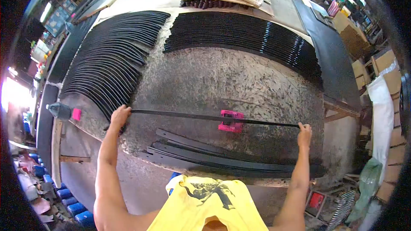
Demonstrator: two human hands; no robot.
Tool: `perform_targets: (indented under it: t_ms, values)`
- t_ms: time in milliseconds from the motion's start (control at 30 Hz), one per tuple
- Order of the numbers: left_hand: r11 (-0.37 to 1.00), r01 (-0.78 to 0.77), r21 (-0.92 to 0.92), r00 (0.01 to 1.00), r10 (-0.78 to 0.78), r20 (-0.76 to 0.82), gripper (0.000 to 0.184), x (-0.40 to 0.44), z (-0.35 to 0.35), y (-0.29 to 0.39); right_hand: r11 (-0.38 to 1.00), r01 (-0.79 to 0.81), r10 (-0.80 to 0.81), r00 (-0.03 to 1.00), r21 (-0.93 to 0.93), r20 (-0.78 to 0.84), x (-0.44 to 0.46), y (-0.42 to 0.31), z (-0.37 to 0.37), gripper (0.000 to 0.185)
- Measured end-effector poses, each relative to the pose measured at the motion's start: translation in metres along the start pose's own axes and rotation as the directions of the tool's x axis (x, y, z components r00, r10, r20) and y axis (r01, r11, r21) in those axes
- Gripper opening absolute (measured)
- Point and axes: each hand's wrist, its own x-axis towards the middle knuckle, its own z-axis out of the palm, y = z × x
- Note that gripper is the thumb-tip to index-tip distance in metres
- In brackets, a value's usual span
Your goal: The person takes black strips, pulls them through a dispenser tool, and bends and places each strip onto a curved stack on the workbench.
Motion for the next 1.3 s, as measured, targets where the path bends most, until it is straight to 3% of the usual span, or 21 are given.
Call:
perform_targets:
  t_ms: [67, 200, 400, 467, 500, 567, 600, 667, 733, 800, 867, 900, 1000, 1033, 1100, 1133, 1167, 1200, 1233, 1267, 1300]
  values:
    - [0.997, 0.066, -0.031, 0.998, -0.066, -0.016, 0.013, -0.006, 0.005, -0.040, 0.996, 0.079, -0.077, 0.996, 0.032, -0.042, -0.002, -0.039, 0.006, 0.049]
    - [0.994, 0.108, -0.015, 0.984, -0.109, -0.143, 0.011, -0.019, 0.024, -0.135, 0.981, 0.191, -0.185, 0.974, 0.036, -0.130, -0.012, -0.128, 0.015, 0.041]
    - [0.967, 0.256, 0.003, 0.954, -0.253, -0.160, 0.018, -0.054, 0.015, -0.283, 0.955, 0.277, -0.271, 0.960, 0.104, -0.066, -0.030, -0.274, 0.021, 0.047]
    - [0.962, 0.238, 0.133, 0.937, -0.192, -0.291, 0.014, -0.066, 0.037, -0.362, 0.952, 0.259, -0.271, 0.961, 0.160, 0.060, -0.034, -0.323, 0.018, 0.051]
    - [0.935, 0.328, 0.137, 0.933, -0.298, -0.203, 0.012, -0.075, -0.001, -0.355, 0.939, 0.304, -0.304, 0.952, 0.158, -0.025, -0.037, -0.341, 0.032, 0.051]
    - [0.905, 0.359, 0.228, 0.919, -0.301, -0.253, 0.023, -0.093, 0.006, -0.419, 0.920, 0.351, -0.346, 0.936, 0.172, -0.061, -0.038, -0.381, 0.038, 0.048]
    - [0.870, 0.398, 0.291, 0.886, -0.284, -0.366, 0.028, -0.102, 0.023, -0.466, 0.886, 0.427, -0.391, 0.898, 0.181, -0.203, -0.041, -0.401, 0.034, 0.042]
    - [0.816, 0.417, 0.400, 0.895, -0.291, -0.339, 0.034, -0.117, 0.014, -0.535, 0.886, 0.413, -0.385, 0.908, 0.209, -0.165, -0.044, -0.431, 0.038, 0.042]
    - [0.778, 0.499, 0.383, 0.863, -0.485, -0.140, 0.036, -0.129, -0.043, -0.532, 0.859, 0.412, -0.375, 0.910, 0.305, -0.174, -0.049, -0.454, 0.042, 0.041]
    - [0.811, 0.487, 0.324, 0.854, -0.365, -0.371, 0.023, -0.145, -0.070, -0.538, 0.809, 0.445, -0.398, 0.895, 0.383, -0.201, -0.052, -0.469, 0.040, 0.040]
    - [0.751, 0.526, 0.400, 0.823, -0.330, -0.462, 0.022, -0.157, -0.091, -0.546, 0.761, 0.501, -0.445, 0.865, 0.411, -0.231, -0.056, -0.472, 0.028, 0.042]
    - [0.716, 0.546, 0.435, 0.806, -0.308, -0.505, 0.022, -0.158, -0.102, -0.547, 0.740, 0.497, -0.491, 0.860, 0.453, -0.141, -0.056, -0.468, 0.011, 0.044]
    - [0.675, 0.582, 0.453, 0.813, -0.464, -0.352, 0.022, -0.145, -0.136, -0.467, 0.501, 0.371, -0.557, 0.830, 0.782, -0.036, -0.053, -0.427, -0.013, 0.040]
    - [0.774, 0.445, 0.451, 0.825, -0.158, -0.542, 0.021, -0.139, -0.092, -0.508, 0.418, 0.272, -0.506, 0.862, 0.867, -0.026, -0.048, -0.406, -0.024, 0.035]
    - [0.888, 0.170, 0.427, 0.851, 0.086, -0.518, 0.020, -0.109, -0.068, -0.448, -0.009, -0.296, -0.198, 0.937, 0.955, 0.289, -0.035, -0.349, -0.027, 0.035]
    - [0.893, 0.221, 0.392, 0.969, -0.156, -0.191, 0.018, -0.088, -0.108, -0.333, -0.302, -0.479, -0.107, 0.876, 0.824, 0.470, -0.030, -0.318, -0.030, 0.036]
    - [0.909, 0.208, 0.362, 0.977, -0.174, -0.124, 0.020, -0.064, -0.106, -0.263, -0.446, -0.444, 0.065, 0.850, 0.777, 0.523, -0.020, -0.290, -0.045, 0.036]
    - [0.938, -0.139, 0.317, 0.947, 0.219, -0.235, 0.019, -0.045, -0.088, -0.225, -0.582, -0.375, 0.217, 0.784, 0.722, 0.582, -0.011, -0.263, -0.061, 0.037]
    - [0.984, -0.167, -0.063, 0.968, 0.152, -0.201, 0.023, -0.037, -0.113, -0.137, -0.673, -0.267, 0.251, 0.795, 0.690, 0.552, -0.001, -0.218, -0.028, 0.043]
    - [0.889, -0.148, -0.434, 0.983, 0.083, -0.166, 0.028, -0.030, -0.138, -0.048, -0.723, -0.225, 0.233, 0.810, 0.653, 0.538, 0.003, -0.182, -0.028, 0.040]
    - [0.611, -0.180, -0.771, 0.983, 0.078, -0.167, 0.026, -0.006, -0.125, -0.010, -0.723, -0.217, 0.217, 0.830, 0.656, 0.514, 0.003, -0.143, -0.016, 0.040]
